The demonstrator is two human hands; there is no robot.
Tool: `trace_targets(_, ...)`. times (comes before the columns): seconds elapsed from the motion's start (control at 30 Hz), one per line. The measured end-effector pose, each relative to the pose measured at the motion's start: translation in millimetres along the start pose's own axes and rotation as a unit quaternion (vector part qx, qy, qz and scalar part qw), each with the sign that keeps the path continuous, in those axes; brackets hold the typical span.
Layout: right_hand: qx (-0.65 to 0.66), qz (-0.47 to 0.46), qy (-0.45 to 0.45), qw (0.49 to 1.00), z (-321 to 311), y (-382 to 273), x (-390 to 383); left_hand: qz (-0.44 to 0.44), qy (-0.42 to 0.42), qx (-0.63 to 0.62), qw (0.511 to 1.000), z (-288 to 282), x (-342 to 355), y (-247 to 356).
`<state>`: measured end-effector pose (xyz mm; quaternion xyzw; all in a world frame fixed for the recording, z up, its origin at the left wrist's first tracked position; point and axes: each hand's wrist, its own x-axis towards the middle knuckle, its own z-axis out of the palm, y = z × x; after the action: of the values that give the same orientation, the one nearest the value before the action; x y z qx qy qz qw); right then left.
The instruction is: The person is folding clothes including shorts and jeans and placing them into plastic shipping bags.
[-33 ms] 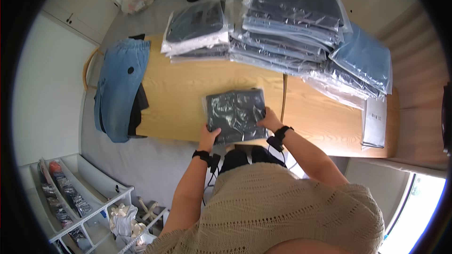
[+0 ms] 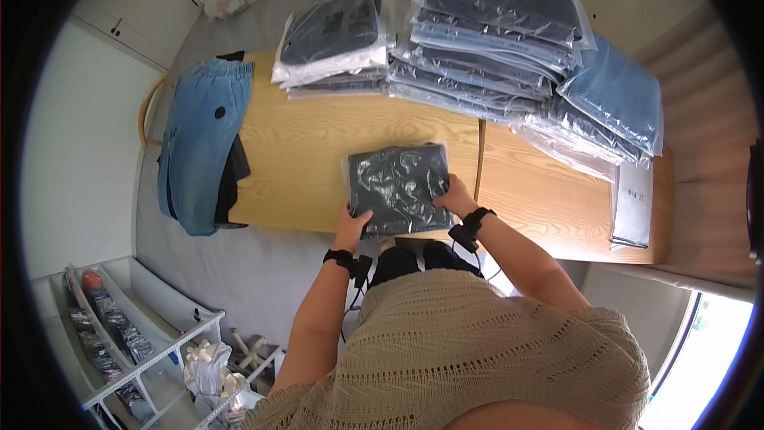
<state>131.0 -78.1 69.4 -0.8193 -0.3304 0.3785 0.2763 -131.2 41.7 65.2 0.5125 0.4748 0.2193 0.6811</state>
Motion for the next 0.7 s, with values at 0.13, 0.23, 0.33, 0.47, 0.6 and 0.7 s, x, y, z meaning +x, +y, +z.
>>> trace_targets(0.13, 0.004, -0.025, -0.013, 1.0, -8.7, -51.0, -17.5, 0.004, 0.028, 0.003, 1.0, -24.3, -13.0, 11.3)
trace_targets(0.23, -0.025, -0.059, 0.013, 0.998, -18.8, -86.8, -26.6, 0.014, 0.048, -0.042, 0.998, -30.0, -25.9, 35.5)
trace_targets(0.33, 0.041, -0.11, -0.011, 0.993, -28.0, -125.2, -24.6, 0.026, 0.081, -0.09, 0.992, -47.6, -28.6, 75.3)
trace_targets(0.47, 0.202, -0.182, -0.029, 0.962, -45.2, -208.1, -26.0, 0.162, 0.099, -0.065, 0.98, -75.9, -10.5, 147.3)
trace_targets(0.6, 0.324, -0.301, 0.033, 0.897, -56.5, -253.2, 19.4, 0.247, 0.066, -0.059, 0.965, -88.0, 27.8, 238.6)
trace_targets(0.7, 0.278, -0.321, 0.101, 0.9, -78.5, -294.9, 52.3, 0.331, 0.051, -0.066, 0.94, -97.7, 85.8, 286.8)
